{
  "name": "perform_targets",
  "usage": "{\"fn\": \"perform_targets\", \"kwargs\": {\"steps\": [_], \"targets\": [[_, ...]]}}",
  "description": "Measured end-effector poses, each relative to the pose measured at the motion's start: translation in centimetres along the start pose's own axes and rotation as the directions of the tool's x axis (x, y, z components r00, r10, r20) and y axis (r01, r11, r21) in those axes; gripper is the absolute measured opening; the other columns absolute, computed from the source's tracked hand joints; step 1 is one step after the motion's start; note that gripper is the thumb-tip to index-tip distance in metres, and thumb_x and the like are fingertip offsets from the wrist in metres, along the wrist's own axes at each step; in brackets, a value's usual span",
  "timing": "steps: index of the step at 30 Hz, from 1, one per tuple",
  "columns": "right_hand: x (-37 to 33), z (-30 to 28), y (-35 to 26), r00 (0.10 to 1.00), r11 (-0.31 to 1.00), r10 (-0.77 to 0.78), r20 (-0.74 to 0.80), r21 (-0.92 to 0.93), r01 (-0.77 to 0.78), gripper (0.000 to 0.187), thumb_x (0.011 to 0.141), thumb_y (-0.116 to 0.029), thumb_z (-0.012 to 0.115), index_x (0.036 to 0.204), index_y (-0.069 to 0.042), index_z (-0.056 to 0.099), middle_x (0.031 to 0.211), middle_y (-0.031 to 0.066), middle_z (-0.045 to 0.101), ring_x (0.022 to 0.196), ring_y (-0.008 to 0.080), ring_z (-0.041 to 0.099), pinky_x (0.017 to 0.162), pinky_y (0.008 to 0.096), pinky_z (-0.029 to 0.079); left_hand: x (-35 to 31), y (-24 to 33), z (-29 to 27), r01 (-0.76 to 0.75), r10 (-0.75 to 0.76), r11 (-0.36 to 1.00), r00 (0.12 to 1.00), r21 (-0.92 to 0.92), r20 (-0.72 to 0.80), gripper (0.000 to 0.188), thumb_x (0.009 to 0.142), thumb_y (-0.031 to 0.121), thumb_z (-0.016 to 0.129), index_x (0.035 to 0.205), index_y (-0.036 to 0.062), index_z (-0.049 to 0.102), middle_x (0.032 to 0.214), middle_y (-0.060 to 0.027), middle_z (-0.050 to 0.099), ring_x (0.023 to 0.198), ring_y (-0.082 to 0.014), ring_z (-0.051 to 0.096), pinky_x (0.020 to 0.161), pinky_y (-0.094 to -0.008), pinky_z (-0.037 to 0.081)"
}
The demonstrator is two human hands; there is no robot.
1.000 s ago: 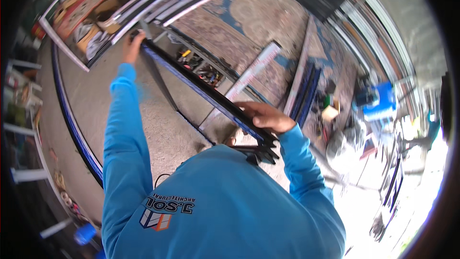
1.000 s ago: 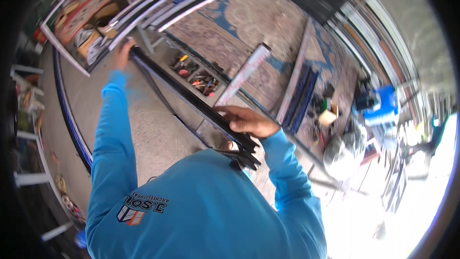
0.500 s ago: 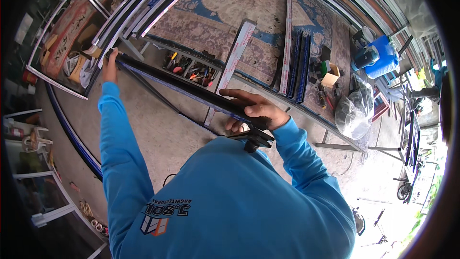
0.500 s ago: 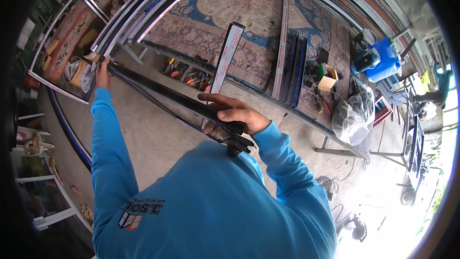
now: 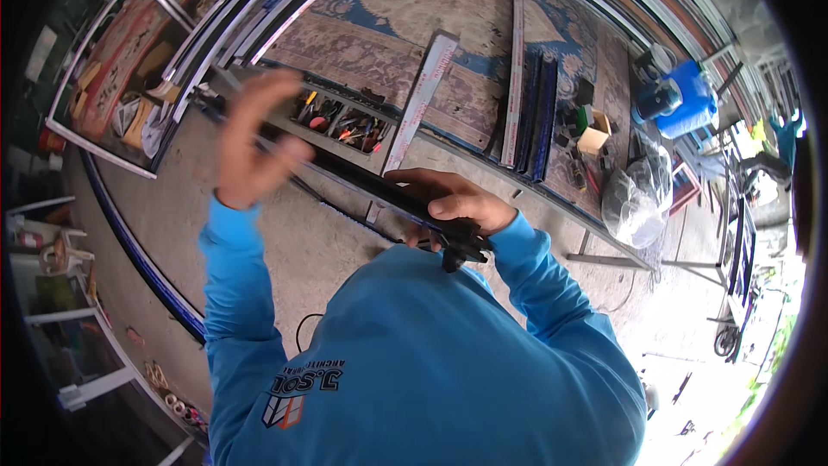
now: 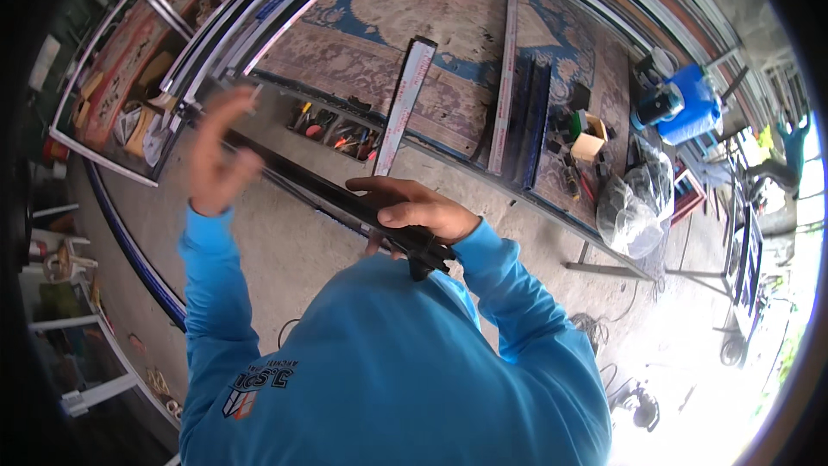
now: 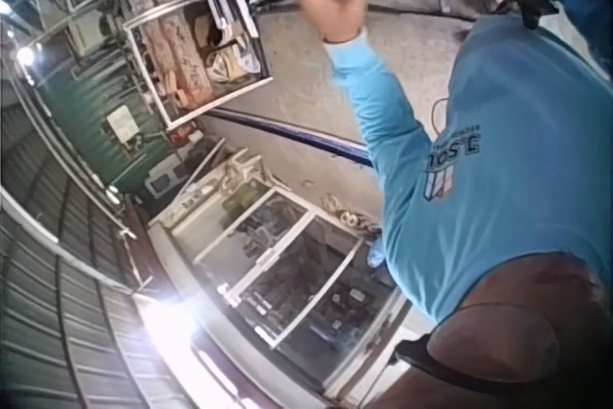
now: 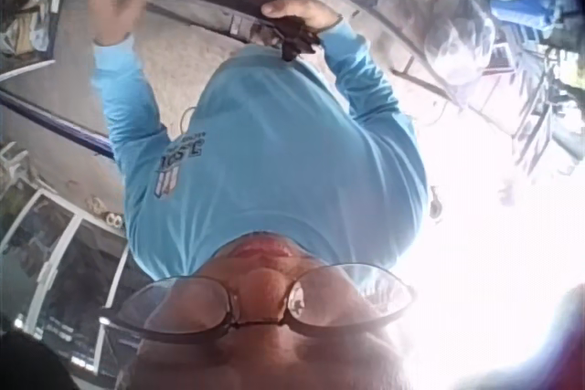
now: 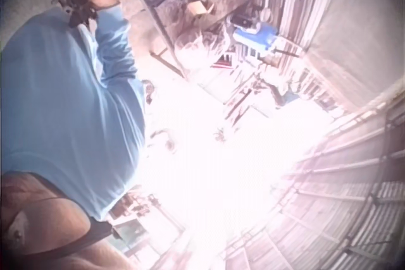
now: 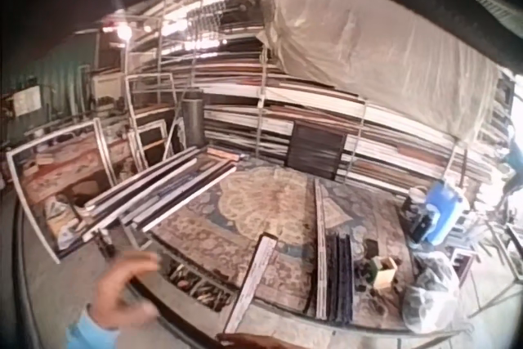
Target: Assembling and inspecting aluminum window or door frame components using small hardware and a screwdriver.
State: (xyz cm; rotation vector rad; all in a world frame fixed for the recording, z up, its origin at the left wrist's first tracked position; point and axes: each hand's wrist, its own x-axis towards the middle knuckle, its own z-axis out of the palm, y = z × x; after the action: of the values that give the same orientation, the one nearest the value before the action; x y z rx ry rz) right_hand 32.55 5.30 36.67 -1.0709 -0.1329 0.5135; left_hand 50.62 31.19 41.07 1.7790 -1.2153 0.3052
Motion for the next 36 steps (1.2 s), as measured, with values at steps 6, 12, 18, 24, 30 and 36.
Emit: {"fn": "perform_targets", "kwargs": {"steps": [6,12,18,24,30,36], "targets": [[0.3,0.0,1.2,0.999,0.999,-0.051,0.000,-0.007,0.051,0.080,0.085,-0.036,0.060,0.144,0.006,0.027,0.115,0.0200,0.058,0.088,0.0226,0.066,0.073,0.0288,0.052,-0.3,3.1,4.4,-0.001,-0.094,0.985,0.840,0.175,0.535,0.069,0.061,0.044,0.085,0.118,0.0117,0.062,0.115,-0.0091,0.064,0.109,-0.0277,0.058,0.104,-0.0448,0.036],[-0.8,0.1,2.2,0.987,0.999,-0.026,-0.161,0.019,0.029,0.084,0.092,-0.060,0.045,0.143,0.004,0.032,0.110,0.0174,0.061,0.092,0.0204,0.064,0.079,0.0295,0.050,0.1,2.0,4.9,-0.040,-0.030,0.992,0.847,0.120,0.531,0.043,0.053,0.034,0.087,0.083,0.0109,0.069,0.078,-0.0039,0.067,0.080,-0.0263,0.063,0.088,-0.0402,0.042],[-3.4,-0.6,3.0,0.980,0.988,-0.102,-0.169,-0.128,0.081,0.095,0.089,-0.073,0.035,0.142,0.005,0.034,0.111,0.0170,0.061,0.098,0.0204,0.060,0.084,0.0328,0.048,0.2,1.6,5.0,-0.044,-0.023,0.993,0.849,0.113,0.528,0.042,0.051,0.033,0.087,0.082,0.0107,0.069,0.077,-0.0038,0.066,0.079,-0.0265,0.063,0.087,-0.0389,0.043],[-5.2,1.5,2.4,0.944,0.917,-0.189,-0.272,-0.394,0.070,0.097,0.085,-0.075,0.040,0.139,0.006,0.038,0.104,0.0155,0.063,0.095,0.0202,0.060,0.081,0.0311,0.047,0.0,1.8,5.0,-0.040,-0.015,0.995,0.847,0.092,0.532,0.040,0.051,0.031,0.087,0.081,0.0115,0.069,0.076,-0.0028,0.066,0.078,-0.0251,0.063,0.083,-0.0372,0.043],[-5.1,1.9,3.6,0.893,0.934,-0.245,-0.378,-0.338,0.113,0.092,0.085,-0.073,0.046,0.131,0.007,0.048,0.099,0.0146,0.064,0.090,0.0189,0.061,0.076,0.0296,0.048,0.0,1.2,5.0,-0.053,0.008,0.996,0.848,0.070,0.530,0.038,0.051,0.031,0.088,0.079,0.0130,0.069,0.077,-0.0012,0.067,0.078,-0.0238,0.063,0.082,-0.0367,0.042],[-5.3,2.0,3.9,0.891,0.932,-0.269,-0.366,-0.331,0.146,0.095,0.081,-0.075,0.050,0.127,0.008,0.051,0.100,0.0159,0.065,0.088,0.0200,0.061,0.076,0.0299,0.049,-0.5,1.2,4.8,-0.041,-0.017,0.995,0.842,0.094,0.539,0.041,0.051,0.034,0.088,0.080,0.0122,0.069,0.078,-0.0016,0.067,0.079,-0.0238,0.063,0.084,-0.0379,0.042]]}}
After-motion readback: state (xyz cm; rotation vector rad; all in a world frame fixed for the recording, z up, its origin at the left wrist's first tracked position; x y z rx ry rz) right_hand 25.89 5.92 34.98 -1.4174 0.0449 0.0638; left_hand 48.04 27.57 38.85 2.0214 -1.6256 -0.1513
